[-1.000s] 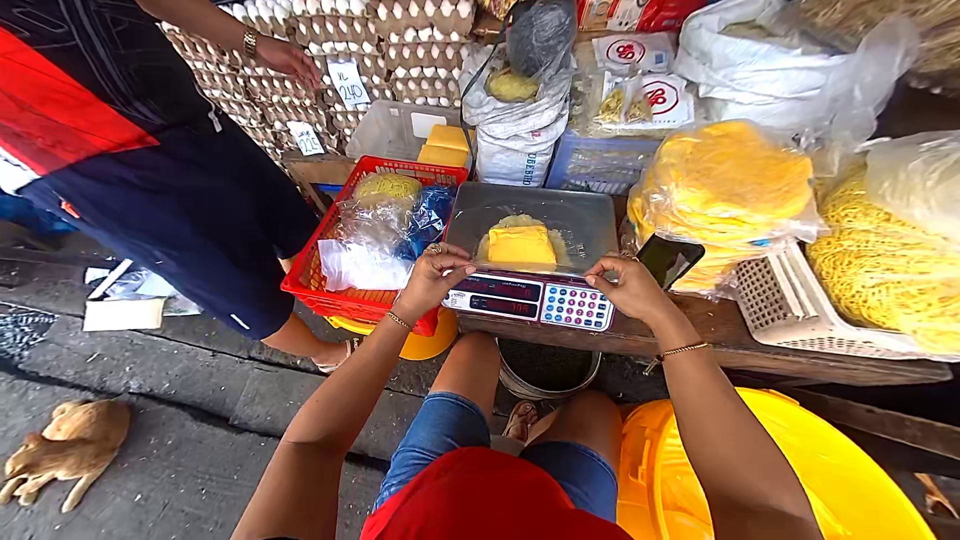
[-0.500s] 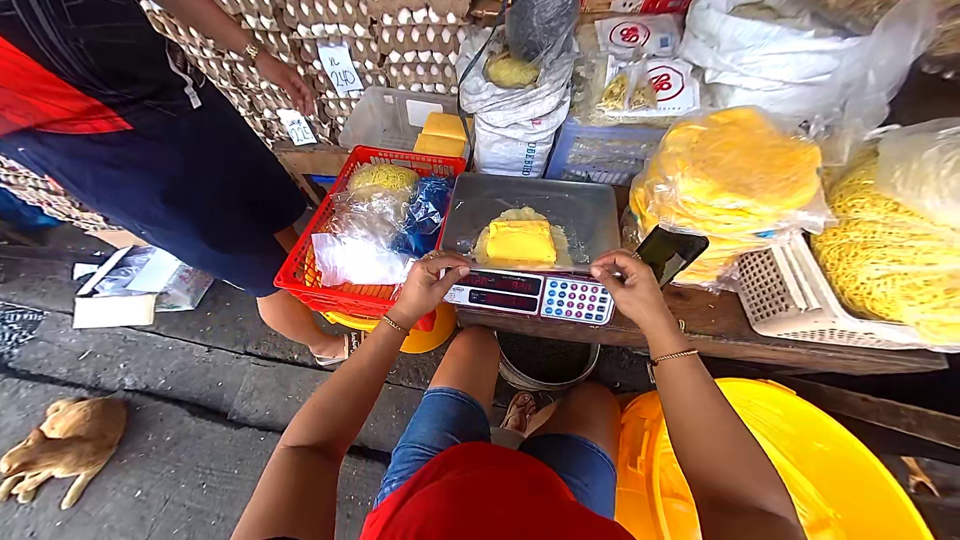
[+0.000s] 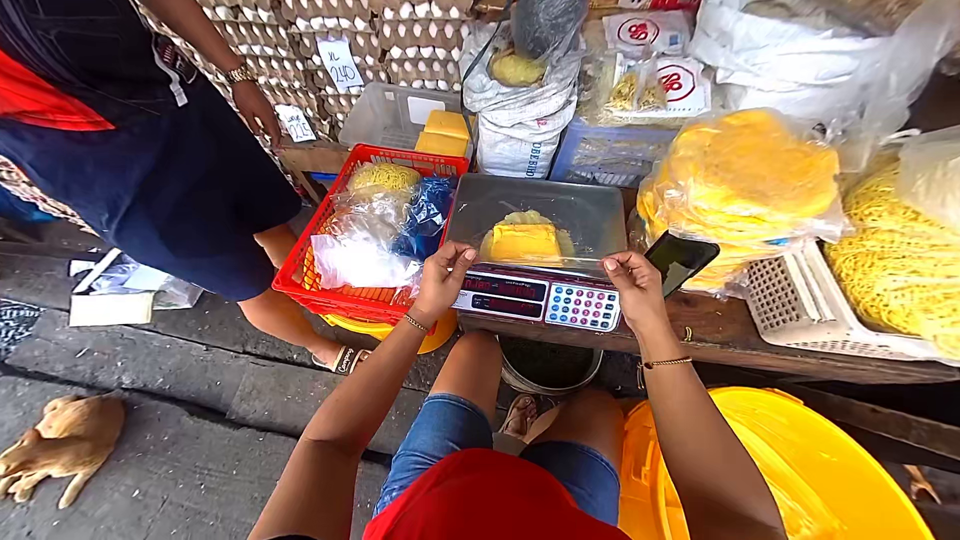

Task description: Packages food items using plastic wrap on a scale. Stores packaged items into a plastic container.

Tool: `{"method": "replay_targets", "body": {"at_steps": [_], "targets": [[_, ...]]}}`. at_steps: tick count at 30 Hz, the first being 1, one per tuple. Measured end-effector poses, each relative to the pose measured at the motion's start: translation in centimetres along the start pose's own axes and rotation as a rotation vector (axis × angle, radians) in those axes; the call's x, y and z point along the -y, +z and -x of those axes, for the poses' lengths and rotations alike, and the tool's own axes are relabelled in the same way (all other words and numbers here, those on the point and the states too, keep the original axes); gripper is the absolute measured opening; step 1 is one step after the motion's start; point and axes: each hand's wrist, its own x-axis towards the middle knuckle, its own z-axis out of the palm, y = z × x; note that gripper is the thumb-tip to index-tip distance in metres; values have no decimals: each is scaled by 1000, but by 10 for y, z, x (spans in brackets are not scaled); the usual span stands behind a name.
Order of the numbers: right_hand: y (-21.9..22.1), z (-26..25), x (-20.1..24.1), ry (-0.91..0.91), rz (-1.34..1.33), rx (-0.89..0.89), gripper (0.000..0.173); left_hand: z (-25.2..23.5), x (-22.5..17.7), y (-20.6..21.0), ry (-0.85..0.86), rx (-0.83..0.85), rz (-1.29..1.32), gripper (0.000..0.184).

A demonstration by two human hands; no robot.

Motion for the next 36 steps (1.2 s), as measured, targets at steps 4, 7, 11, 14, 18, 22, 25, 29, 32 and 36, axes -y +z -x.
{"method": "replay_targets", "body": {"at_steps": [4, 7, 11, 14, 18, 22, 25, 29, 32, 36], "targets": [[-7, 15, -4, -56, 46, 61, 15, 12, 5, -5, 50, 18, -56, 19], [-9, 21, -10, -92, 78, 84, 19, 17, 7, -10, 83, 46, -101, 19], [-18, 26, -12, -81, 159, 161, 23, 26, 14, -22, 118, 117, -146, 20], [-27, 20, -7, -70, 178, 196, 26, 28, 16, -33, 64, 123, -106, 25], [-29, -21, 10, -23, 266, 143, 29, -8, 11, -39, -87, 41, -173, 29], [-7, -81, 23, 27, 433, 193, 35, -82, 17, -29, -431, 167, -397, 41], [13, -139, 9, 103, 544, 263, 42, -125, 32, -17, -552, 267, -531, 53], [33, -182, -13, 178, 754, 365, 53, -154, 44, -9, -669, 389, -672, 38], [41, -186, -7, 240, 799, 387, 27, -159, 50, -13, -646, 414, -655, 26], [36, -185, -6, 261, 726, 397, 23, -161, 57, -23, -645, 318, -448, 22]]}}
